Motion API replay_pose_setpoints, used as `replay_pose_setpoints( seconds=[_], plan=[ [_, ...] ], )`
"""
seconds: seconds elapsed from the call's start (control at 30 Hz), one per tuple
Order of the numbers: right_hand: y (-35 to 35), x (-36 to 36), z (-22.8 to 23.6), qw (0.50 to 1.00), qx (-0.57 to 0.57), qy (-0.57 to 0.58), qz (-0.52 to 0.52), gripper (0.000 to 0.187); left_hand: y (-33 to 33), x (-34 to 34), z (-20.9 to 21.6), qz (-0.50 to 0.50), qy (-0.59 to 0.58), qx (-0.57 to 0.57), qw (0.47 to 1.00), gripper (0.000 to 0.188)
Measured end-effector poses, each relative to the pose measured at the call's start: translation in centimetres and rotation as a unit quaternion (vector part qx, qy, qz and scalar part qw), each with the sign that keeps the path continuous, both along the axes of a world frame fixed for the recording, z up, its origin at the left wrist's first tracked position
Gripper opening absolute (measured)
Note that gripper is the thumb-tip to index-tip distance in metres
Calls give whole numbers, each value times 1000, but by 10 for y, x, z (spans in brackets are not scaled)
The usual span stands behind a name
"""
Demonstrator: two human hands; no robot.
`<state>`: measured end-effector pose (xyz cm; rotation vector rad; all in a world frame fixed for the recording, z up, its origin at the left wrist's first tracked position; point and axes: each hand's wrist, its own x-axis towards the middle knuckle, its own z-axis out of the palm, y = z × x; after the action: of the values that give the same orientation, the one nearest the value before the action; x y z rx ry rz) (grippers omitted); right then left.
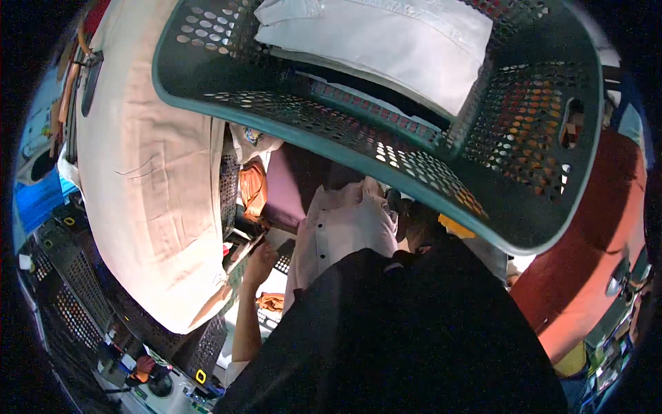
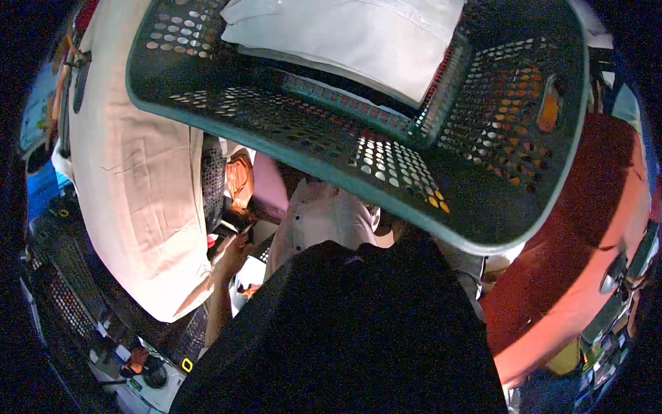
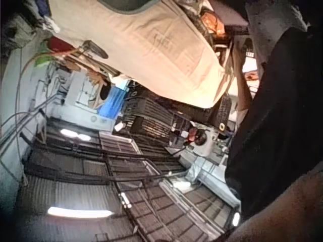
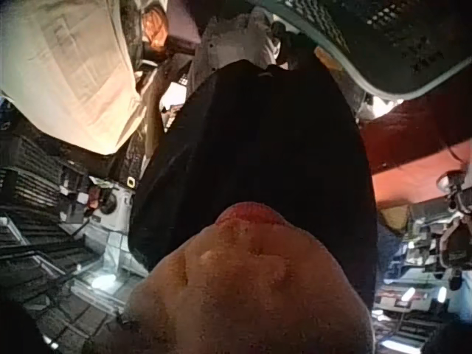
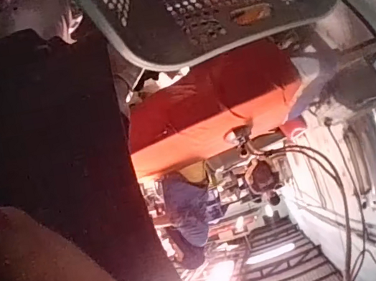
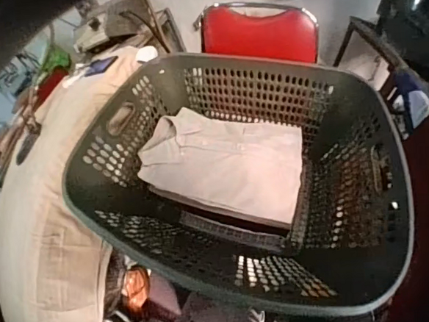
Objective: The person irons a light-colored shirt on a table, smoothing the fabric and using a steam iron to press the sleeves, body, and collar. After folding the shirt, they place it in a basket and then iron a white shirt, buttoning it and pressing the collar and body before placing it in a basket.
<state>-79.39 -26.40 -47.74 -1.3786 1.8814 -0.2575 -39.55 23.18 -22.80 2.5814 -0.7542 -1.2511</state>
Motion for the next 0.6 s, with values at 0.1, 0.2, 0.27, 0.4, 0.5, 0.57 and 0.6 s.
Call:
replay_pose_setpoints(
  seconds=[0.1, 0.2, 0.27, 0.4, 0.5, 0.57, 0.6],
  plan=[
    [-15, -4, -1, 1000, -9, -6, 6, 16, -10, -23, 1, 24, 16, 28, 999, 35],
    [-19, -12, 10, 999, -29, -13, 11, 17, -6, -35, -1, -14, -14, 38, 999, 38],
    [-19, -16, 28, 998, -58, -27, 21, 18, -2, -39, 5, 6, 30, 45, 999, 43],
    [27, -11, 70, 993, -65, -62, 74, 20, 9, -49, 22, 14, 40, 54, 998, 43],
    [84, -7, 104, 989, -5, -79, 122, 21, 6, -49, 35, 26, 40, 20, 999, 42],
    [116, 2, 129, 981, 56, -88, 163, 22, 4, -45, 44, 59, 57, 2, 997, 43],
    [130, 7, 140, 975, 86, -89, 186, 22, 2, -42, 46, 73, 64, -8, 995, 43]
  ],
)
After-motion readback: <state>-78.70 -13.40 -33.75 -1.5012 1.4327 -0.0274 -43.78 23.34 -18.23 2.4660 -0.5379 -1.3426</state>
